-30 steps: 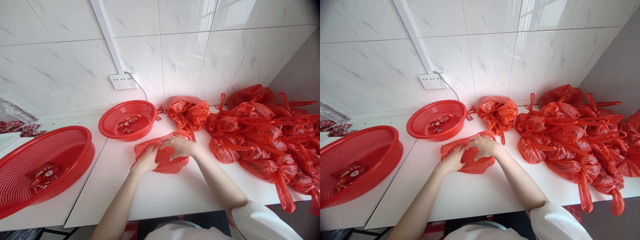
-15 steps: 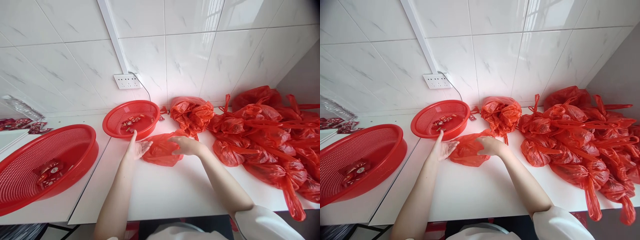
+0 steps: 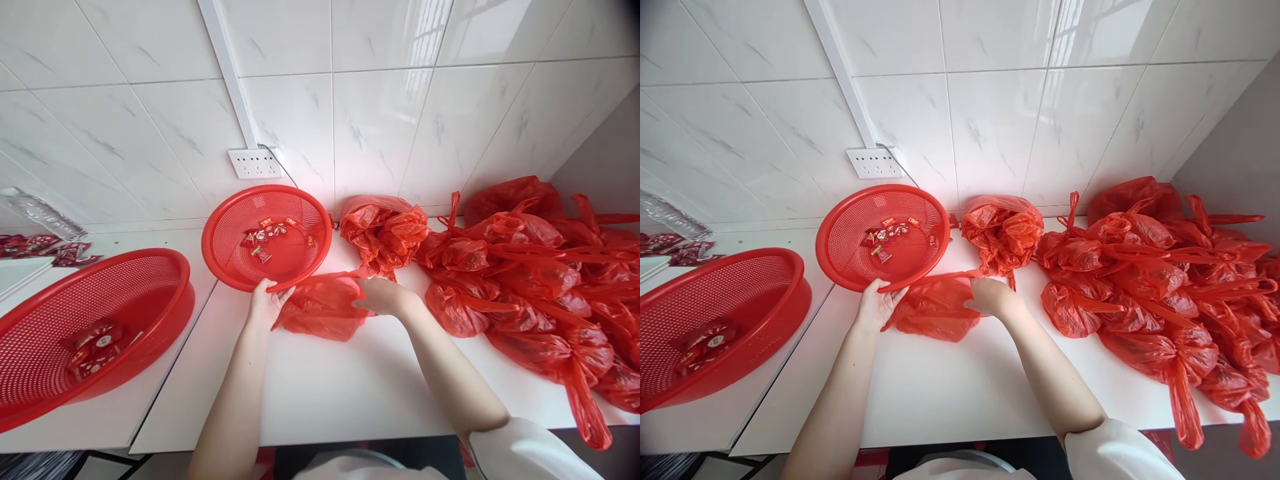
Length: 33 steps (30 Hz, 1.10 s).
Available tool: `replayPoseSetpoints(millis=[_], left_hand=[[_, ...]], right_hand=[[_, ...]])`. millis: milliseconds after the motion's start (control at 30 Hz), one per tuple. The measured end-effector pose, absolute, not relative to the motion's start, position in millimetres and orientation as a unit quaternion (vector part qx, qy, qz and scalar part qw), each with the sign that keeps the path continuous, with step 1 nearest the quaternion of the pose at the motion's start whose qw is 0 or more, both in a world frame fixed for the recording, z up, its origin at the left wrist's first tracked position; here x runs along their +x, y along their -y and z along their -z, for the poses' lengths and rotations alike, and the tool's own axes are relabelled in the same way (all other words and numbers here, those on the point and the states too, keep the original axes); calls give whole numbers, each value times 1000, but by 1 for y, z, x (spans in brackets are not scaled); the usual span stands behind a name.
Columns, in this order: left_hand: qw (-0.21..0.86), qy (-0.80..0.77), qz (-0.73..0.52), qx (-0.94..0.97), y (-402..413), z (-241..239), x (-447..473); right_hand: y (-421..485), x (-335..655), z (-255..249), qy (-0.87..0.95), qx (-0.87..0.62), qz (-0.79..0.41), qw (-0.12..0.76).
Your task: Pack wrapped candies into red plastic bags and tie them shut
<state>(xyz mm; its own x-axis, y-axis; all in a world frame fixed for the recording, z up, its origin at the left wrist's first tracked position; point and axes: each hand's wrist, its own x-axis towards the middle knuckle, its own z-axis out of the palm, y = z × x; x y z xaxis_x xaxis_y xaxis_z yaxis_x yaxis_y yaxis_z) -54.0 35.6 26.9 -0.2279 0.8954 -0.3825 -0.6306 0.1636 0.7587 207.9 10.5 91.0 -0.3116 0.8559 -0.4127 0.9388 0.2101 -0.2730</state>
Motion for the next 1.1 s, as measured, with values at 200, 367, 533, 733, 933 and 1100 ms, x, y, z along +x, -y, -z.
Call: replayPoseSetpoints(millis=[200, 367, 533, 733, 933, 1100], left_hand=[[611, -460, -605, 223, -22, -25, -45], [600, -441, -604, 282, -16, -24, -31], [589, -436, -600, 321, -11, -18, -21], [645, -407, -539, 356, -6, -13, -10], [679, -384, -526, 339, -2, -19, -2], [684, -371, -545, 310, -7, -18, -5]], right_hand=[[-8, 219, -103, -763, 612, 201, 63], [-1, 229, -114, -789, 570, 200, -113], [-7, 220, -108, -811, 497, 189, -243], [-27, 204, -73, -839, 487, 85, -228], [-32, 198, -55, -868, 465, 123, -128], [-34, 201, -62, -895, 402, 125, -148]])
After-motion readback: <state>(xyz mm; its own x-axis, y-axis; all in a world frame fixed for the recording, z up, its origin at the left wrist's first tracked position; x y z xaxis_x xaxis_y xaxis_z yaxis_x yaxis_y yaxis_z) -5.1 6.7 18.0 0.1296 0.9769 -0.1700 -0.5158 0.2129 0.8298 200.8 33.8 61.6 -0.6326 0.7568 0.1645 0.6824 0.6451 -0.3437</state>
